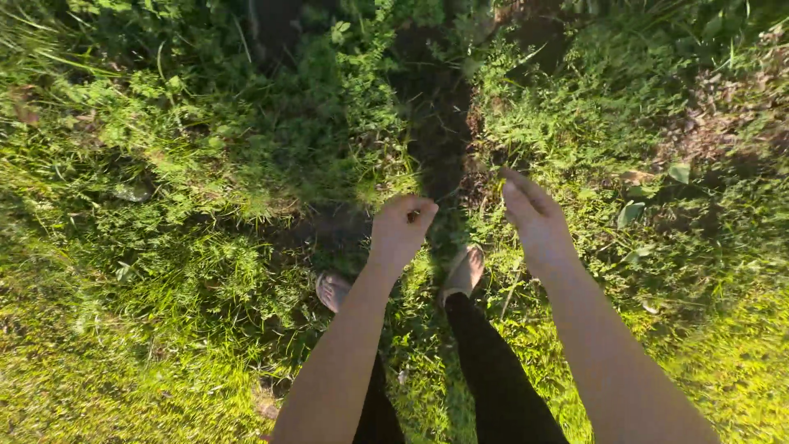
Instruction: Pulling weeds from a grassy garden area by hand.
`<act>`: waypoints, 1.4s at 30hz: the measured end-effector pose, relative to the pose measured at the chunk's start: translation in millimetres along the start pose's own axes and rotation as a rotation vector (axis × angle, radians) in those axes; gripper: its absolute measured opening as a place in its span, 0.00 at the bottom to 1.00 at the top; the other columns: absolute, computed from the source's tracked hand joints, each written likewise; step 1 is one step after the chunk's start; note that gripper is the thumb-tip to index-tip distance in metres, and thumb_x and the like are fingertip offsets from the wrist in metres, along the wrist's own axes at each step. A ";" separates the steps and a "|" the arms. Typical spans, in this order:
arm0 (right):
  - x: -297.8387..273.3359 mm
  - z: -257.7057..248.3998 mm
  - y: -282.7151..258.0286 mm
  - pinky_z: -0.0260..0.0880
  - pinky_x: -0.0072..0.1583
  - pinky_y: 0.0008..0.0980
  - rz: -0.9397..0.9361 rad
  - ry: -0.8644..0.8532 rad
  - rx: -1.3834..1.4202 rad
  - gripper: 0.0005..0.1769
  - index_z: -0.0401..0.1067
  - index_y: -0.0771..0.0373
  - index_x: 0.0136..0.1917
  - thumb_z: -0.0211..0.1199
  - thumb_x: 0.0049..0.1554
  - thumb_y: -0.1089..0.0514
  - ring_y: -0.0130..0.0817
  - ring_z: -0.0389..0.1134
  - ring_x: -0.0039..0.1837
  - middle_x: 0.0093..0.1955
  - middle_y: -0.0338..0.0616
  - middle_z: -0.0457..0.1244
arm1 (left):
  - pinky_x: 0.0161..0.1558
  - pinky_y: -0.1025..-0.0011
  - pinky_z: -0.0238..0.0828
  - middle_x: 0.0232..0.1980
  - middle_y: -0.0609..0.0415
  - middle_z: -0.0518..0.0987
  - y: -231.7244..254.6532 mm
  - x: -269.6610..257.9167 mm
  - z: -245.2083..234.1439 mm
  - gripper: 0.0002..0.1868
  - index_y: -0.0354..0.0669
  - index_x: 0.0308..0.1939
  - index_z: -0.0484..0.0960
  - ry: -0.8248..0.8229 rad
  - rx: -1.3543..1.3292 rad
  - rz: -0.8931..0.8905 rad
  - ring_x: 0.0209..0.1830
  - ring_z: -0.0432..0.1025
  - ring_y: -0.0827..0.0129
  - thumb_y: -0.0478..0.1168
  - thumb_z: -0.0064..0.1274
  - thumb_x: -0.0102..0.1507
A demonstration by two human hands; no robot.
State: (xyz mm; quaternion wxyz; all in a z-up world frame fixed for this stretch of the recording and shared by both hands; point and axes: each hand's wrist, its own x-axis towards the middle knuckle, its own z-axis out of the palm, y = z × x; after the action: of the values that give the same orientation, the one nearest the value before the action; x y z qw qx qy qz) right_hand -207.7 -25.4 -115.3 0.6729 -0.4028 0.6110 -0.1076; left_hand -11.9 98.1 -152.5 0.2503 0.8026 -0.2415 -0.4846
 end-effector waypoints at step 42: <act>226.5 -77.3 134.8 0.70 0.66 0.31 -0.256 -0.117 0.021 0.23 0.67 0.64 0.72 0.59 0.65 0.60 0.28 0.70 0.63 0.59 0.43 0.70 | 0.44 0.54 0.77 0.38 0.40 0.84 -90.6 504.0 282.1 0.09 0.37 0.41 0.80 0.256 0.159 0.509 0.42 0.78 0.43 0.39 0.52 0.63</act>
State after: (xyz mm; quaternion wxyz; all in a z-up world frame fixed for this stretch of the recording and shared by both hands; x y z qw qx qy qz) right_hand -272.7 -113.5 -367.2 0.6924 -0.4762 0.5130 -0.1752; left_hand -43.8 -198.1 -655.5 0.3286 0.7879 -0.4387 -0.2807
